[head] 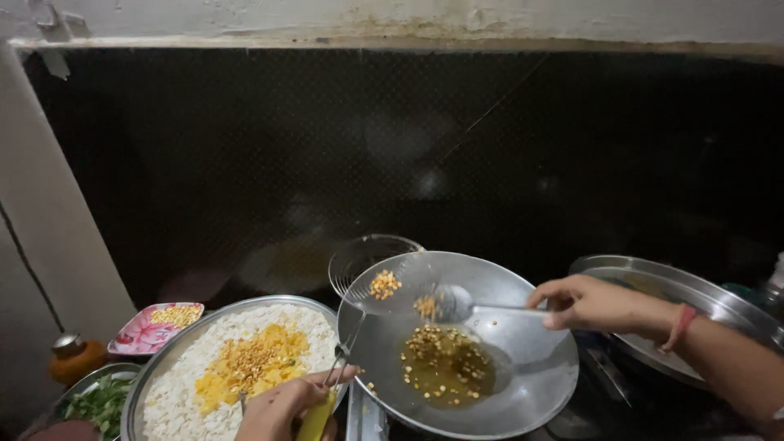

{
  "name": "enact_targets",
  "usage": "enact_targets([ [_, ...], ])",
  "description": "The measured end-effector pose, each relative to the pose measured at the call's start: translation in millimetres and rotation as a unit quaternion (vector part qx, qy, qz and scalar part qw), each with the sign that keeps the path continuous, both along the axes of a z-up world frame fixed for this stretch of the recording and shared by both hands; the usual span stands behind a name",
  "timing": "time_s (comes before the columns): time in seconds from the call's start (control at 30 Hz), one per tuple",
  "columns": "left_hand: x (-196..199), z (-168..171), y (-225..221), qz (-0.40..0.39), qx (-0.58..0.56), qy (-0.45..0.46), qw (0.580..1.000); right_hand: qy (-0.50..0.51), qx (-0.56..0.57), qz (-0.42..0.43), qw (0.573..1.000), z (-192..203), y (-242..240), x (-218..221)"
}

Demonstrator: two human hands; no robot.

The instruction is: The person fries lentils in a pan of oil and uses a skimmer to transfer them into a large bowl of flattened rice, repeating the process several times.

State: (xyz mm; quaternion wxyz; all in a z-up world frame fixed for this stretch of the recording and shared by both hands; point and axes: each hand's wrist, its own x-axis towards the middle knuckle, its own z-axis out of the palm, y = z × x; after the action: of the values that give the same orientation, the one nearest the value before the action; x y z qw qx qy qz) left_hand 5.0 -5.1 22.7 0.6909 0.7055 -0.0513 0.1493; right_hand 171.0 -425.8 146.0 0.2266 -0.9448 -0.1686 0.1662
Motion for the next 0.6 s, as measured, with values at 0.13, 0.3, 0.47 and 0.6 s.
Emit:
enact_targets([
  [0.13, 2, 4, 4, -0.051, -0.075, 0.032, 0.995, 0.002, 0.046, -0.057, 0.997, 21, 3, -24],
  [0.3, 30, -32, 22, -0.034, 0.061, 0.016, 0.997, 0.0, 0.001, -0.076, 0.997, 8, -9, -30],
  [0.47, 3, 25, 5, -0.076, -0.184, 0.179, 0.963, -0.013, -0.002, -0.113, 0.994, 22, 0, -43],
  [0.6, -8, 33, 22, -0.066, -0.213, 0.184, 0.957, -0.057, -0.04, -0.115, 0.991, 43, 20, -44],
])
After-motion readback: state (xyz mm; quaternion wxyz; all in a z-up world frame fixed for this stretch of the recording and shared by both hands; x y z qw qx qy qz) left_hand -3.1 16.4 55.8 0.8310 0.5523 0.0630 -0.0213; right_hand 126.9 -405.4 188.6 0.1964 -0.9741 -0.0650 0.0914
